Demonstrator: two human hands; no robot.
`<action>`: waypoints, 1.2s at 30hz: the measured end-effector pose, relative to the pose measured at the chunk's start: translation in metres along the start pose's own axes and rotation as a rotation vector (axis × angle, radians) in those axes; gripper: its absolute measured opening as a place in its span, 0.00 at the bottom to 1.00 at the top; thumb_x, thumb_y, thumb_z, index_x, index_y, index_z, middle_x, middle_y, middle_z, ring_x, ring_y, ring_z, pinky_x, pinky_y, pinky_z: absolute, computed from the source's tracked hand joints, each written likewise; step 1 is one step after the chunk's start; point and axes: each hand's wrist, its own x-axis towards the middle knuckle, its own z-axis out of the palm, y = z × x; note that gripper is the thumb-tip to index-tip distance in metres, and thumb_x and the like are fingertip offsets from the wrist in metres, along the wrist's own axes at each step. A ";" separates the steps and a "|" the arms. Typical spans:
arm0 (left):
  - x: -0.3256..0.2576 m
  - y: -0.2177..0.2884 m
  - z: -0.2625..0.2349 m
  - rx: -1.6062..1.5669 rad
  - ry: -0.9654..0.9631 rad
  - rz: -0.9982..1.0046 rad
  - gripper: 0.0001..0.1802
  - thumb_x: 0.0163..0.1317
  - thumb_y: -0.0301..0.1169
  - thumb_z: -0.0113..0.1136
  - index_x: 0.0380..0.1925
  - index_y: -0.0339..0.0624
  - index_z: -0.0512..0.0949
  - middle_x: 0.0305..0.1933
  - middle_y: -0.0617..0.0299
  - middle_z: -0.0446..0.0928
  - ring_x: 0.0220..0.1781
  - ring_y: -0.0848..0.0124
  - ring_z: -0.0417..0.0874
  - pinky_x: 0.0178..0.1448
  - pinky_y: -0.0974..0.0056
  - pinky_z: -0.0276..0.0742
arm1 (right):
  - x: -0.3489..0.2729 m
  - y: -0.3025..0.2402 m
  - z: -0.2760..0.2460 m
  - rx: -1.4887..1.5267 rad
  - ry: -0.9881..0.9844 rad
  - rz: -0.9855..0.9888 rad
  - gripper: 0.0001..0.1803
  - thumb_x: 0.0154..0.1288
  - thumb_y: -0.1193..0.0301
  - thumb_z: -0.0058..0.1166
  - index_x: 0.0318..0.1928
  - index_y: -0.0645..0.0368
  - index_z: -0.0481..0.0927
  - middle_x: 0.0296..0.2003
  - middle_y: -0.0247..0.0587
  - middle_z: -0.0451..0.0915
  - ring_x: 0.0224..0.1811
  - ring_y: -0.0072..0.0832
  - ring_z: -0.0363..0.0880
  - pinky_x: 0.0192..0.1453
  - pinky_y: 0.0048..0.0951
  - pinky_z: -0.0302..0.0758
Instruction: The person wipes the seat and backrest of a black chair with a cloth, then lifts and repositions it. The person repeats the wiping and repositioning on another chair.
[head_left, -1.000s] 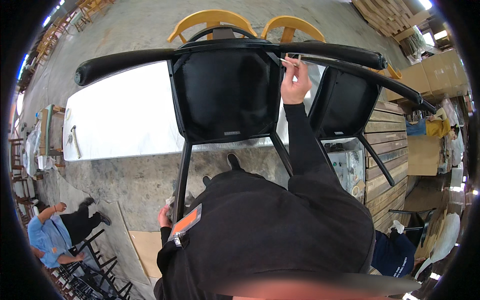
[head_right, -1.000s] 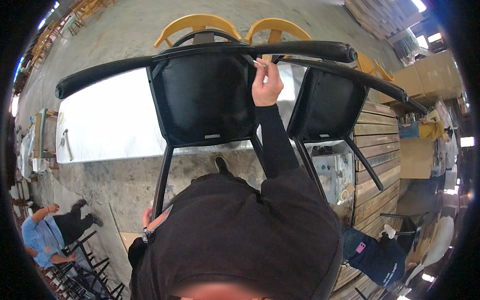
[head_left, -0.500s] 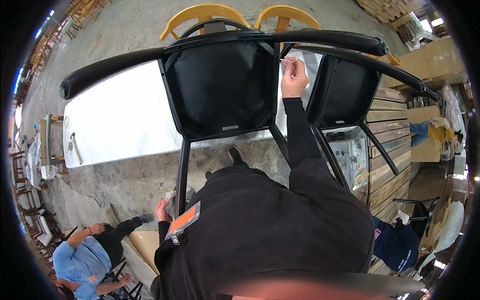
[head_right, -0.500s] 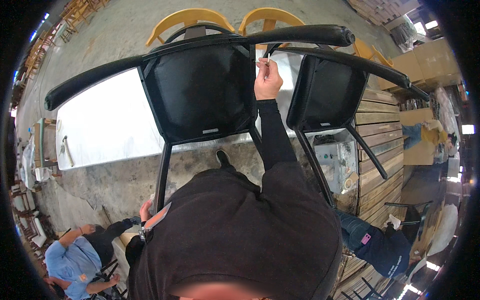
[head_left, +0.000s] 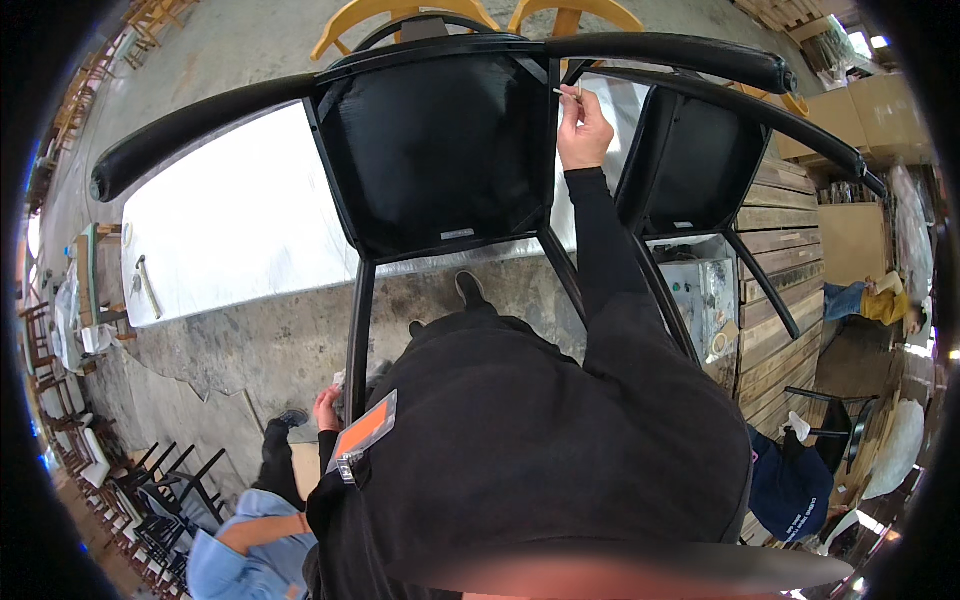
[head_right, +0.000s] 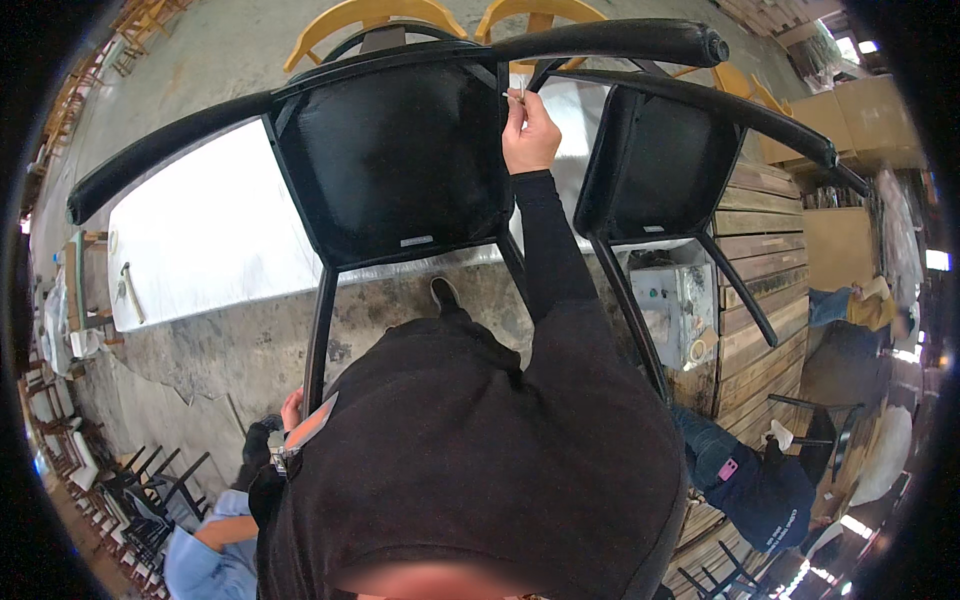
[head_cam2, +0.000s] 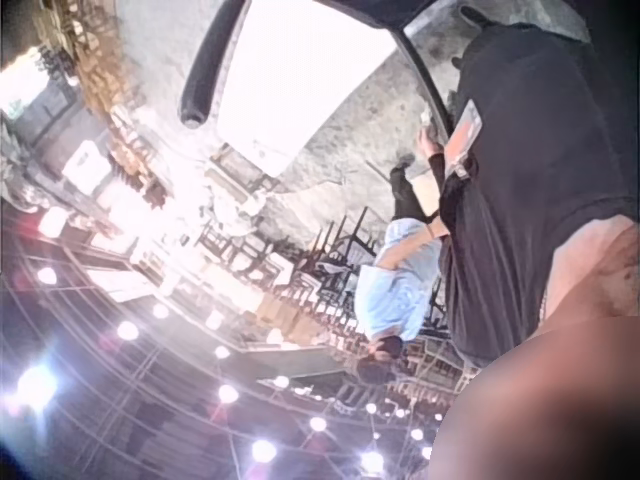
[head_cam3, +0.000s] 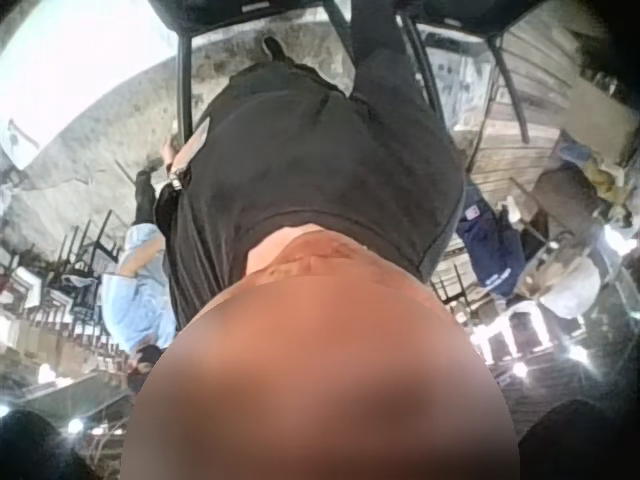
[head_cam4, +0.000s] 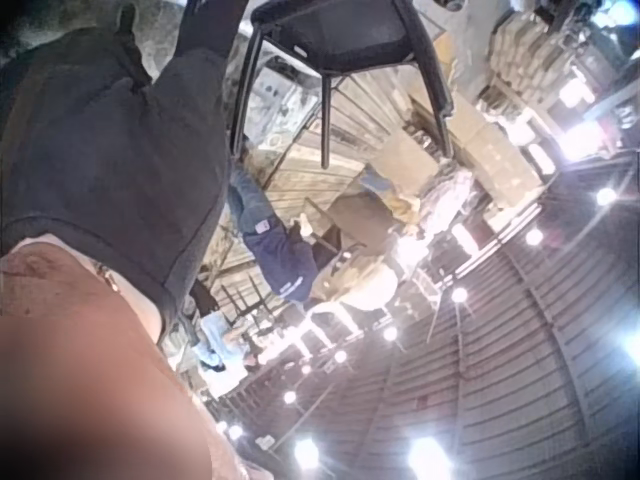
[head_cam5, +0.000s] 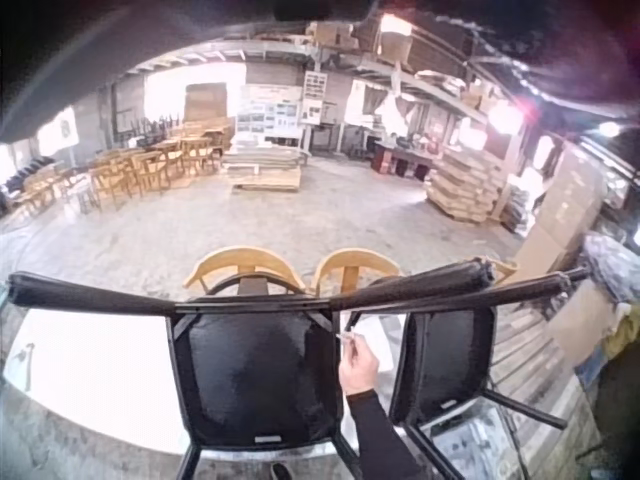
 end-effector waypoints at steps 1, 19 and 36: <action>0.000 0.000 0.000 -0.100 -0.008 -0.040 0.09 0.57 0.23 0.60 0.37 0.33 0.84 0.44 0.58 0.85 0.48 0.70 0.81 0.61 0.65 0.71 | 0.000 0.000 0.000 -0.030 0.025 -0.052 0.04 0.68 0.73 0.59 0.42 0.54 0.83 0.32 0.41 0.86 0.32 0.32 0.87 0.37 0.29 0.78; 0.009 -0.003 0.012 -0.245 -0.130 -0.034 0.11 0.59 0.25 0.62 0.41 0.32 0.83 0.40 0.63 0.83 0.44 0.74 0.80 0.57 0.68 0.73 | -0.072 -0.009 -0.074 -0.124 -0.366 -0.069 0.05 0.69 0.76 0.56 0.42 0.59 0.82 0.34 0.45 0.86 0.36 0.37 0.88 0.37 0.34 0.80; 0.014 -0.010 0.008 -0.205 -0.056 0.001 0.10 0.55 0.24 0.63 0.38 0.35 0.84 0.40 0.61 0.85 0.46 0.72 0.81 0.60 0.66 0.70 | -0.129 0.030 -0.100 -0.107 -0.639 -0.133 0.12 0.62 0.80 0.59 0.46 0.58 0.82 0.44 0.43 0.86 0.44 0.40 0.87 0.45 0.34 0.83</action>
